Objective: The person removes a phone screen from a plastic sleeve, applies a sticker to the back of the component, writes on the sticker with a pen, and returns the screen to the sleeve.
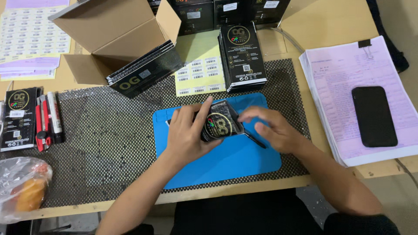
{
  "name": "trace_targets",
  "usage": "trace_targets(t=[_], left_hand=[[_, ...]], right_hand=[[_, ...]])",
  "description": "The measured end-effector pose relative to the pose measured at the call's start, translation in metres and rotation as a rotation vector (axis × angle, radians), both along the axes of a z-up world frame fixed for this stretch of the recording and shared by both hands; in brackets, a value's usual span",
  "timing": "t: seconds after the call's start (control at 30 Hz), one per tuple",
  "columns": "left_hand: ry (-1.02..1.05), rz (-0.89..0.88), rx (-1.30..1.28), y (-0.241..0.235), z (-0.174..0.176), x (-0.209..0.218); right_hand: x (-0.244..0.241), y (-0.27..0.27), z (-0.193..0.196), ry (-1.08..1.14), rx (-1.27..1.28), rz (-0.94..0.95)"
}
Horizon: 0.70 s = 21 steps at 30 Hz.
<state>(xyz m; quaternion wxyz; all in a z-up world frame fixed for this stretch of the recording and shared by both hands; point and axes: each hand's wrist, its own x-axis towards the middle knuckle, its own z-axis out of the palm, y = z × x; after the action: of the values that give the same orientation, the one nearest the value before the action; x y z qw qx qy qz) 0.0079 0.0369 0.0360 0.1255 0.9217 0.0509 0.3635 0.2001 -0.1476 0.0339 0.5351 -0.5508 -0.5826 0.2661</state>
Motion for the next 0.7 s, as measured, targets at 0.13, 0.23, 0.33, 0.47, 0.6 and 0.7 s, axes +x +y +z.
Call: trace_targets(t=[0.13,0.23,0.33,0.47,0.6,0.7], left_hand=[[0.025,0.049,0.261,-0.007,-0.004,0.002],[0.154,-0.053,0.279,-0.012,-0.007,0.001],[0.302,-0.147,0.358,-0.015,-0.004,0.001],[0.278,-0.04,0.153,-0.011,-0.001,-0.001],[0.434,-0.047,0.044,-0.001,0.001,-0.005],[0.596,-0.067,0.03,0.001,0.004,-0.005]], right_hand=[[0.004,0.009,0.012,-0.212,-0.138,-0.111],[0.002,0.01,0.003,-0.161,-0.159,-0.016],[0.0,0.009,-0.001,0.028,-0.22,0.047],[0.007,0.006,0.005,0.104,-0.171,-0.27],[-0.001,0.024,0.033,0.634,0.165,-0.891],[0.007,0.029,0.037,0.75,0.362,-1.121]])
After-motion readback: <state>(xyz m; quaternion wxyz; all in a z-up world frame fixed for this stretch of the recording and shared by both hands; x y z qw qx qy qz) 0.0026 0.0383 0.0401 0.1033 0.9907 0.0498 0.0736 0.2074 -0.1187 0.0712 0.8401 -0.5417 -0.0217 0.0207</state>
